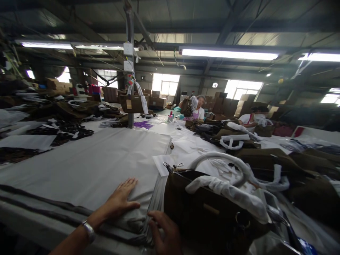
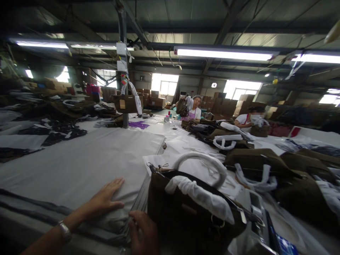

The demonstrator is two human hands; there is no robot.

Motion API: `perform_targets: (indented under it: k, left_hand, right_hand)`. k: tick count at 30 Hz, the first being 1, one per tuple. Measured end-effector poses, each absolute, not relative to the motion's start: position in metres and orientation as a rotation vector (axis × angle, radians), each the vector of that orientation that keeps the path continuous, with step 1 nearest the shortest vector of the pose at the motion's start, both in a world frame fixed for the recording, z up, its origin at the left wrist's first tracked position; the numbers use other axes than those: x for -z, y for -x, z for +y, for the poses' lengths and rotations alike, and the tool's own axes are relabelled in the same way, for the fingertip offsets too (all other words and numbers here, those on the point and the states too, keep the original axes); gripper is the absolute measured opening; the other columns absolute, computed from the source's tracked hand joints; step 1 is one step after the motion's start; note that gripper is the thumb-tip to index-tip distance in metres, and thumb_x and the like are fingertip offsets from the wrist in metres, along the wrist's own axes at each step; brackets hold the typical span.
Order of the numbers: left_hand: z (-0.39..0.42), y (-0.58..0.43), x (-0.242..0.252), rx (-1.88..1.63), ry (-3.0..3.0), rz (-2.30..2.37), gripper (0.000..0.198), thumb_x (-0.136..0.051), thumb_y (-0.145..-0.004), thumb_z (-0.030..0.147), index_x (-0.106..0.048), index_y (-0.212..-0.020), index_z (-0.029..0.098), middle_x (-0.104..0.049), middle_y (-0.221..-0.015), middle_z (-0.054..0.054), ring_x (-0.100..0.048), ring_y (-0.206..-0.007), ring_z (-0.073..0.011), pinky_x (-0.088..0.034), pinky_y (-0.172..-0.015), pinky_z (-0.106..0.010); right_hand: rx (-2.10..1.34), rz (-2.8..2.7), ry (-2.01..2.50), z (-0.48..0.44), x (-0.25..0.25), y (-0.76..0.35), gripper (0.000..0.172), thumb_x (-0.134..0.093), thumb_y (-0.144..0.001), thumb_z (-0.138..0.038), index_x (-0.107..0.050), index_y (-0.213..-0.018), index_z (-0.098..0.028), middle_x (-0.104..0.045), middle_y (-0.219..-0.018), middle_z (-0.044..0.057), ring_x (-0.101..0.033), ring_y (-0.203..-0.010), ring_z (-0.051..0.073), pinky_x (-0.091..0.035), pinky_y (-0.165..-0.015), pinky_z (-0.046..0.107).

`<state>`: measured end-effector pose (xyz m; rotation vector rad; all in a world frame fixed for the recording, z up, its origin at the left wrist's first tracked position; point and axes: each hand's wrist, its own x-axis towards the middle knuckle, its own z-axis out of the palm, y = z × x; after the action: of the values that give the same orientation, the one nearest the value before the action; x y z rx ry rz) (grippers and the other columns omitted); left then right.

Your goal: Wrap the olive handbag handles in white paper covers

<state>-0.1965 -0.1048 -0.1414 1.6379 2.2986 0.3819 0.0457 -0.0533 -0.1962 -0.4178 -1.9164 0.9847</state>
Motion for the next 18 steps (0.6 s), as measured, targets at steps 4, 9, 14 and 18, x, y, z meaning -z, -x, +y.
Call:
perform_targets:
  k: [4, 9, 14, 18]
  left_hand:
    - [-0.106, 0.205, 0.146, -0.556, -1.638, 2.306, 0.095, -0.065, -0.075, 0.057, -0.044, -0.152, 0.004, -0.038, -0.159, -0.019, -0.034, -0.149, -0.0332, -0.024, -0.124, -0.043]
    - [-0.107, 0.218, 0.139, -0.842, -1.614, 2.285, 0.056, -0.043, -0.090, 0.051, -0.071, -0.129, 0.022, -0.070, -0.133, -0.004, -0.063, -0.127, -0.0297, -0.048, -0.107, -0.036]
    - [-0.109, 0.236, 0.122, -1.064, -1.579, 2.289, 0.056, -0.039, -0.092, 0.050, -0.076, -0.120, 0.020, -0.074, -0.125, -0.006, -0.069, -0.118, -0.0324, -0.051, -0.104, -0.041]
    - [-0.123, 0.229, 0.118, -1.127, -1.554, 2.305, 0.056, -0.041, -0.091, 0.045, -0.073, -0.127, 0.018, -0.070, -0.130, -0.010, -0.064, -0.125, -0.0358, -0.046, -0.109, -0.048]
  right_hand:
    - [-1.013, -1.982, 0.399, -0.053, 0.187, -0.052, 0.023, -0.058, -0.096, -0.024, -0.072, -0.114, -0.027, -0.077, -0.104, 0.003, -0.073, -0.090, 0.017, -0.054, -0.080, 0.019]
    - [-1.091, -1.928, 0.437, -0.054, 0.188, -0.052, 0.021, -0.060, -0.095, -0.030, -0.074, -0.111, -0.026, -0.077, -0.101, 0.005, -0.073, -0.089, 0.019, -0.054, -0.078, 0.022]
    - [-1.509, -1.560, 0.562, -0.054, 0.190, -0.028, 0.050, -0.063, -0.088, -0.065, -0.078, -0.111, -0.023, -0.077, -0.108, 0.012, -0.074, -0.090, 0.027, -0.059, -0.074, 0.034]
    - [-2.000, -1.032, 0.587, -0.045, 0.163, 0.006, 0.086, -0.077, -0.067, -0.075, -0.066, -0.131, -0.019, -0.066, -0.135, 0.017, -0.068, -0.118, 0.032, -0.055, -0.096, 0.041]
